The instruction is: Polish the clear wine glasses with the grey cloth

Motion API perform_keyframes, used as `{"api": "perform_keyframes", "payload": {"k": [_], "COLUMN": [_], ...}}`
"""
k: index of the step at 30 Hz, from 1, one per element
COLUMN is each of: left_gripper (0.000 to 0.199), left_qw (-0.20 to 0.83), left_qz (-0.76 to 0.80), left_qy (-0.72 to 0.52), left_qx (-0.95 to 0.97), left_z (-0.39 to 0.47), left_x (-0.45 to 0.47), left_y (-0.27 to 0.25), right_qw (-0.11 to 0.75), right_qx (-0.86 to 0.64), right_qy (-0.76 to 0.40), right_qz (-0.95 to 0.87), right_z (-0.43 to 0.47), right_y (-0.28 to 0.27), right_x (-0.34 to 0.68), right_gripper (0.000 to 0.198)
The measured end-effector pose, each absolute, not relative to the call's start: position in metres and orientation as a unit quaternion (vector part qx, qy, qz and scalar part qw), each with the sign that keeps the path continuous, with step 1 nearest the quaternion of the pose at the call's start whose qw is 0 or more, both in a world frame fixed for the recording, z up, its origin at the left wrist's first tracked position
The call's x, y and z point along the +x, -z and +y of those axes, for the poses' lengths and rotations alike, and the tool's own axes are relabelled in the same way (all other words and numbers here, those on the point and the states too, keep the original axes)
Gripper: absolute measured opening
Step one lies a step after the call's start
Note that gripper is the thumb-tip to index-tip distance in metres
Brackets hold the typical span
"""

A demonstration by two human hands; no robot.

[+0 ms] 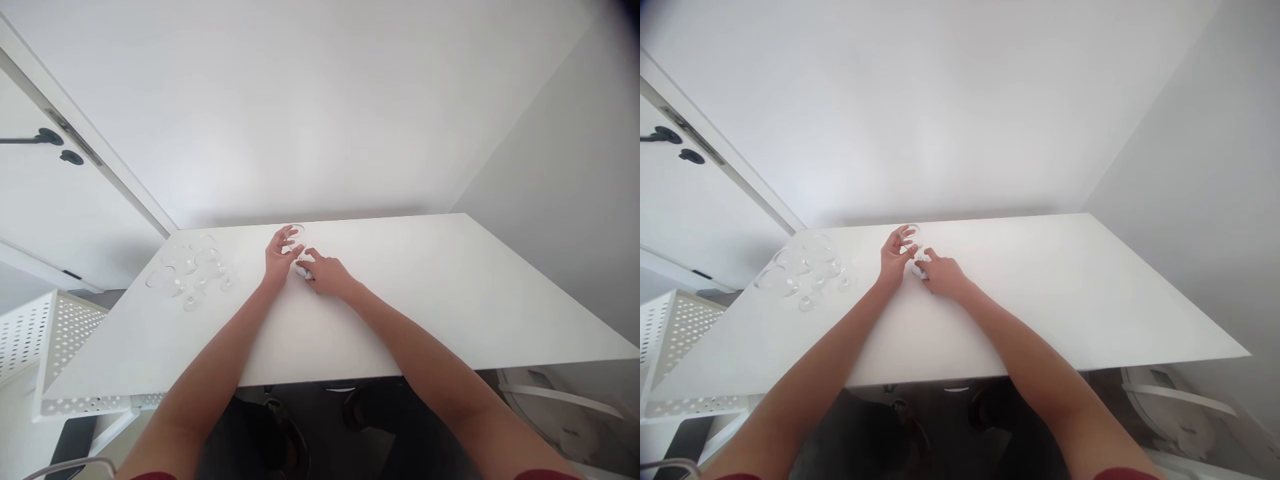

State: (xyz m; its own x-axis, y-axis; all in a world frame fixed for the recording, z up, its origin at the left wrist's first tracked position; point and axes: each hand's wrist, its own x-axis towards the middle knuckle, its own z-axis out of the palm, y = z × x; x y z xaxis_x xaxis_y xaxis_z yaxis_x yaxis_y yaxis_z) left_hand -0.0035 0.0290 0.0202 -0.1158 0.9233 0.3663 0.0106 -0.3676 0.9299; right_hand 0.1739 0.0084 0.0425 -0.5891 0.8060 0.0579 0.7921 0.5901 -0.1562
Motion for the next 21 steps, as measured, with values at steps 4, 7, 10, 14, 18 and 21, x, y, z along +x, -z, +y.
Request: {"api": "perform_keyframes", "payload": {"k": [4, 7, 10, 14, 18, 21], "left_gripper": [0.063, 0.071, 0.09, 0.092, 0.076, 0.059], "left_qw": [0.373, 0.382, 0.401, 0.413, 0.427, 0.435], "left_qz": [0.42, 0.419, 0.407, 0.378, 0.373, 0.383], "left_qy": [-0.609, -0.598, -0.591, -0.605, -0.604, -0.593], "left_qx": [0.559, 0.567, 0.569, 0.566, 0.56, 0.559], "left_z": [0.029, 0.029, 0.029, 0.029, 0.03, 0.029], "left_x": [-0.002, -0.001, 0.0, 0.0, 0.001, 0.0], "left_y": [-0.019, -0.018, -0.018, -0.018, -0.018, -0.019], "right_qw": [0.046, 0.042, 0.037, 0.027, 0.011, 0.012], "right_qx": [-0.452, -0.465, -0.48, -0.531, -0.618, -0.67], "right_qy": [-0.067, -0.074, -0.081, -0.068, -0.096, -0.113], "right_qz": [-0.888, -0.881, -0.873, -0.844, -0.78, -0.733], "right_z": [0.007, 0.006, 0.005, 0.01, 0.025, 0.038], "right_y": [-0.041, -0.04, -0.04, -0.039, -0.038, -0.04], "right_x": [0.173, 0.171, 0.172, 0.176, 0.198, 0.23], "right_gripper": [0.049, 0.05, 0.046, 0.046, 0.049, 0.052]}}
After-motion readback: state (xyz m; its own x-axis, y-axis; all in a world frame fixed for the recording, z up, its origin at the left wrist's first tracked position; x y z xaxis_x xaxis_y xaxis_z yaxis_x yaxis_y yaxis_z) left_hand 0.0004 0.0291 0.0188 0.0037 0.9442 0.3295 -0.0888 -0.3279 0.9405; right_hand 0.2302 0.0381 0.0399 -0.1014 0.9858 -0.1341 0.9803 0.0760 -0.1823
